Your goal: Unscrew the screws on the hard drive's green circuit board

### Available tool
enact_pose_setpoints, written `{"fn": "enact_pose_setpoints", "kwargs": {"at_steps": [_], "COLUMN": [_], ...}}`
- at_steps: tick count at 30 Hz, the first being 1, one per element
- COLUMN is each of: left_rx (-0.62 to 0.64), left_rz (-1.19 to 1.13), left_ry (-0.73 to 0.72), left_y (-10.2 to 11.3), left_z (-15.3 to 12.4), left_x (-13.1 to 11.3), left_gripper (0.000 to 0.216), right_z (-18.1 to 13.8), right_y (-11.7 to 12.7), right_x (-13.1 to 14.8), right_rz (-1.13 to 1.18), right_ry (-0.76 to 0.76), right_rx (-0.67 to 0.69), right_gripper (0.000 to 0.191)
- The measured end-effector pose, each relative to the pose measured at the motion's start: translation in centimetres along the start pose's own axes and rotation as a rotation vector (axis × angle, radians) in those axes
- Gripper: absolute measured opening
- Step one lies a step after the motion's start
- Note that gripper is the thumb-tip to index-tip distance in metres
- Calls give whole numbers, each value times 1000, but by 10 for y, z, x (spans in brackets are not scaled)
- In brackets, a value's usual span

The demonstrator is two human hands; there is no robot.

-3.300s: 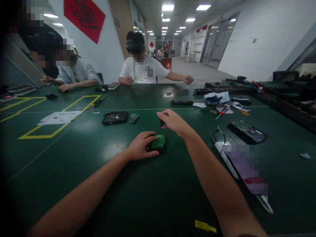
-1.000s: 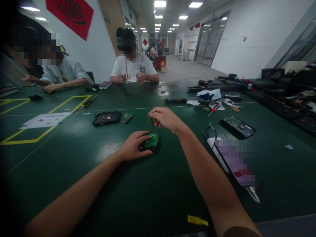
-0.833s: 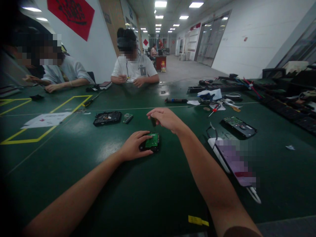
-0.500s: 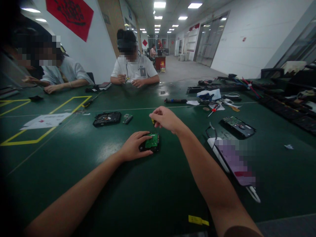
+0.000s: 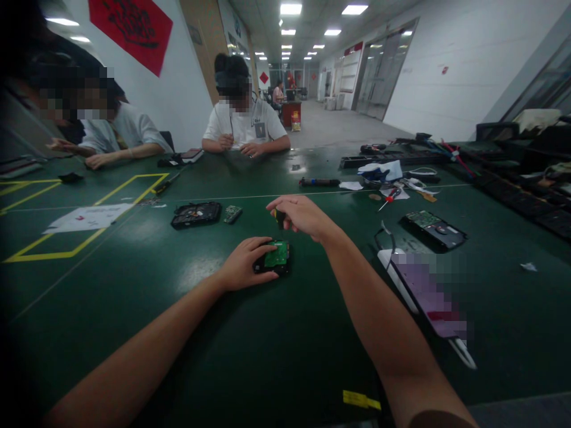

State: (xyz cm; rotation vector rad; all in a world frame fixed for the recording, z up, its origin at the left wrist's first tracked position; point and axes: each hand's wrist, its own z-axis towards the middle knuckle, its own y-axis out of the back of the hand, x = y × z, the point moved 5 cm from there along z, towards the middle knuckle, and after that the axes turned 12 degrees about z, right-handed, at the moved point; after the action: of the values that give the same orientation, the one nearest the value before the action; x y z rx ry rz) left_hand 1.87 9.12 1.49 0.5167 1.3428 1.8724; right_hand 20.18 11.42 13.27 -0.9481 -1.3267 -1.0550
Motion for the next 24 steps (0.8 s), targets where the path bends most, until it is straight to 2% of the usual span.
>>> {"fn": "enact_pose_setpoints", "kwargs": {"at_steps": [9, 17, 24], "left_rx": [-7, 6, 9], "left_rz": [-8, -3, 9], "left_ry": [2, 11, 6], "left_y": [1, 2, 1], "left_z": [0, 0, 1], "left_x": [0, -1, -1], "left_gripper": [74, 75, 75], "right_z": [4, 6, 6], "right_y": [5, 6, 2], "right_x": [-7, -10, -6], "right_rz": [-19, 20, -21], "right_ry": [57, 11, 40], "right_rx": [-23, -56, 9], "right_gripper": [9, 3, 17]}}
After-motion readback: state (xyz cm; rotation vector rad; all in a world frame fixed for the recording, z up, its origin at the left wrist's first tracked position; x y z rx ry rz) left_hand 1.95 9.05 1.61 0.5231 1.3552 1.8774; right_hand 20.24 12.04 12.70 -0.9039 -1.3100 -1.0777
